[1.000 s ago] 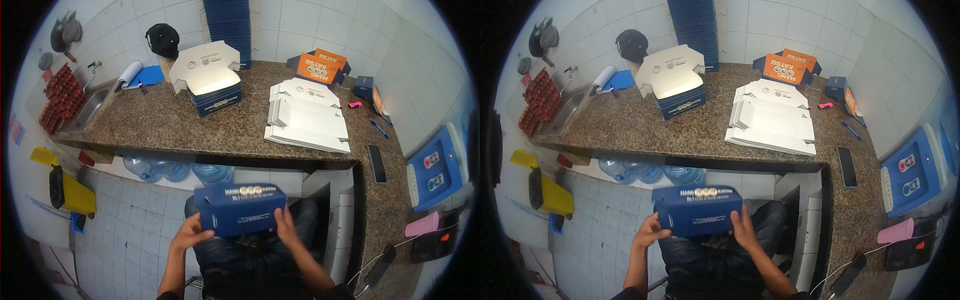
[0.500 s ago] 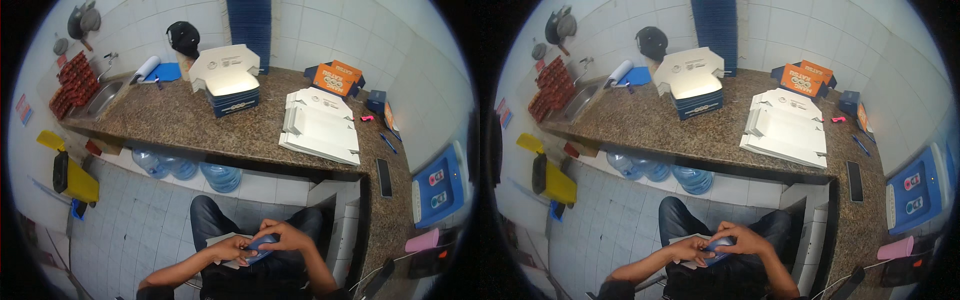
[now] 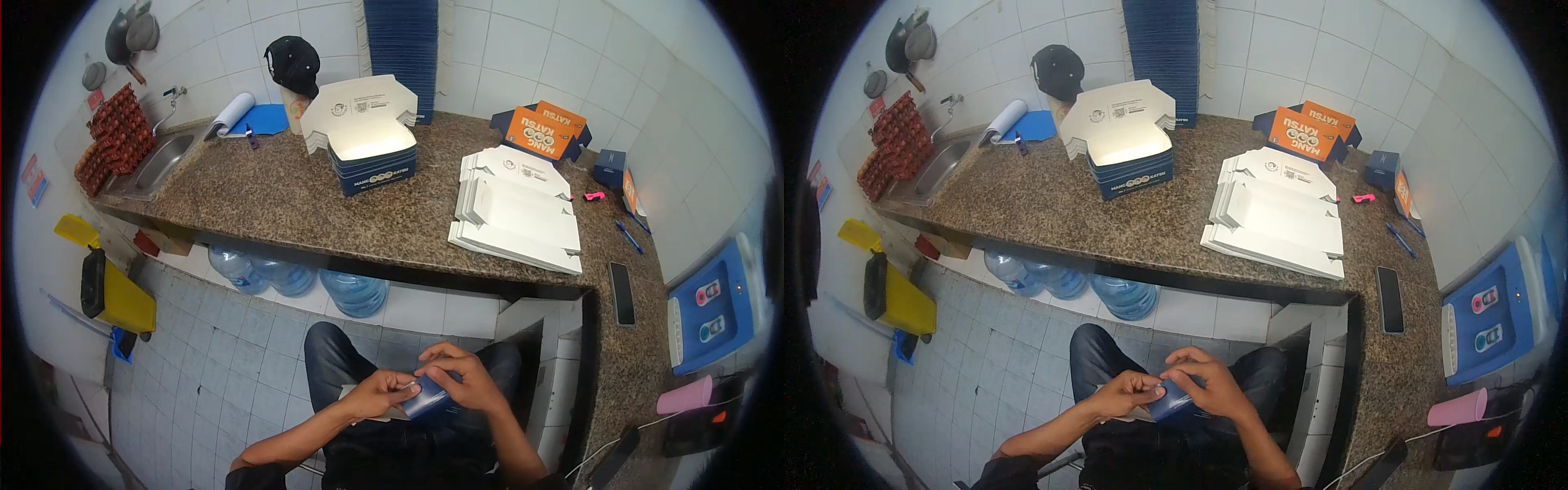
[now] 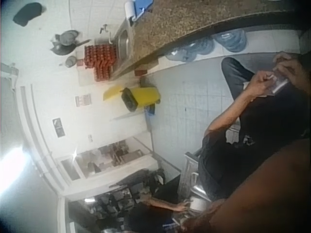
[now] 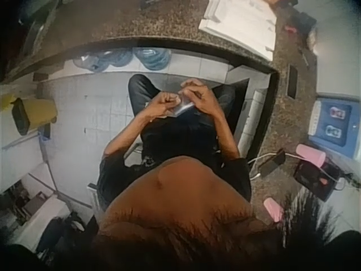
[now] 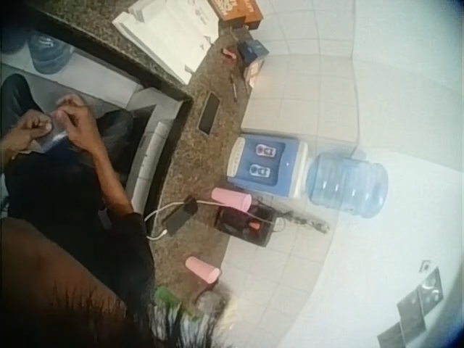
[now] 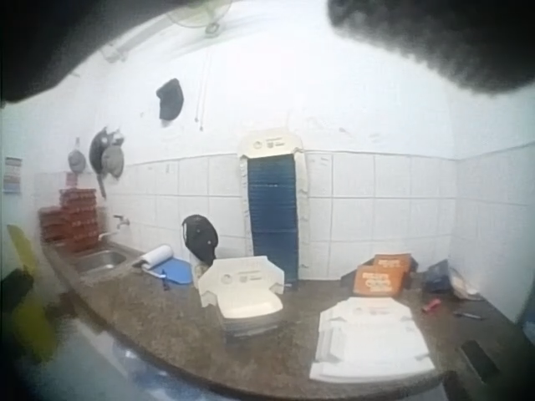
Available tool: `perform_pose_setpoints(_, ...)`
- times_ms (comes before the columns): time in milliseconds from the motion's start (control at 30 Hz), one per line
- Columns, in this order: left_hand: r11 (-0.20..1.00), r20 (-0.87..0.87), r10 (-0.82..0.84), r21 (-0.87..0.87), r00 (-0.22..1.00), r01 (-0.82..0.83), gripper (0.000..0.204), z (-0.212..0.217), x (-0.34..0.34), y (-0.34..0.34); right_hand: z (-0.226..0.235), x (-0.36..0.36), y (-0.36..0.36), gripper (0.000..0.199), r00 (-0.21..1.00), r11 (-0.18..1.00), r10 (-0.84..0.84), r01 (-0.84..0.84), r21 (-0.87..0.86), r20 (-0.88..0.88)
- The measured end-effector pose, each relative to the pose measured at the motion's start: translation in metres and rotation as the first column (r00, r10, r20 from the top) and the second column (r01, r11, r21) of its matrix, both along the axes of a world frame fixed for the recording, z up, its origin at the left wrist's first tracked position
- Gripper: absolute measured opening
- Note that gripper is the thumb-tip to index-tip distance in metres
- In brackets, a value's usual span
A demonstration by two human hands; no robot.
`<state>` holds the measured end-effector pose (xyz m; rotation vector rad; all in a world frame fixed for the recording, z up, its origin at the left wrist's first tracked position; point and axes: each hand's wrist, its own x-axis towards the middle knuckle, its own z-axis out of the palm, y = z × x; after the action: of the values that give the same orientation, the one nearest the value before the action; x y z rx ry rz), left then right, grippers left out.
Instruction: Assemble flat-packed cardboard food delivery boxes by folding and tucking flaps.
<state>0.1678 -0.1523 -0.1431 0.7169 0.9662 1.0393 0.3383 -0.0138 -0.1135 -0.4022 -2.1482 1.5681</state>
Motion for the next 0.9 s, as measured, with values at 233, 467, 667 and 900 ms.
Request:
perform_pose_setpoints(233, 0.981, -0.124, 0.129, -0.129, 0.984, -0.145, 0.026, 0.005, 0.002, -0.002, -0.043, 0.008, -0.053, 0.012, 0.812, 0.797, -0.433, 0.548, 0.256, -0.39)
perform_pose_setpoints(467, 0.516, 0.116, 0.842, 0.105, 0.526, -0.85, 0.015, 0.02, 0.044, 0.003, -0.048, -0.016, -0.057, 0.04, 0.888, 0.713, -0.189, 0.418, 0.563, -0.42)
perform_pose_setpoints(667, 0.586, -0.256, 0.81, 0.361, 0.527, -0.726, 0.028, 0.008, 0.018, -0.005, -0.016, -0.033, -0.039, 0.04, 0.917, 0.83, -0.236, 0.362, 0.424, -0.32)
perform_pose_setpoints(900, 0.635, -0.298, 0.772, 0.351, 0.561, -0.688, 0.04, -0.007, 0.024, -0.006, -0.022, -0.043, -0.044, 0.026, 0.916, 0.838, -0.227, 0.356, 0.413, -0.33)
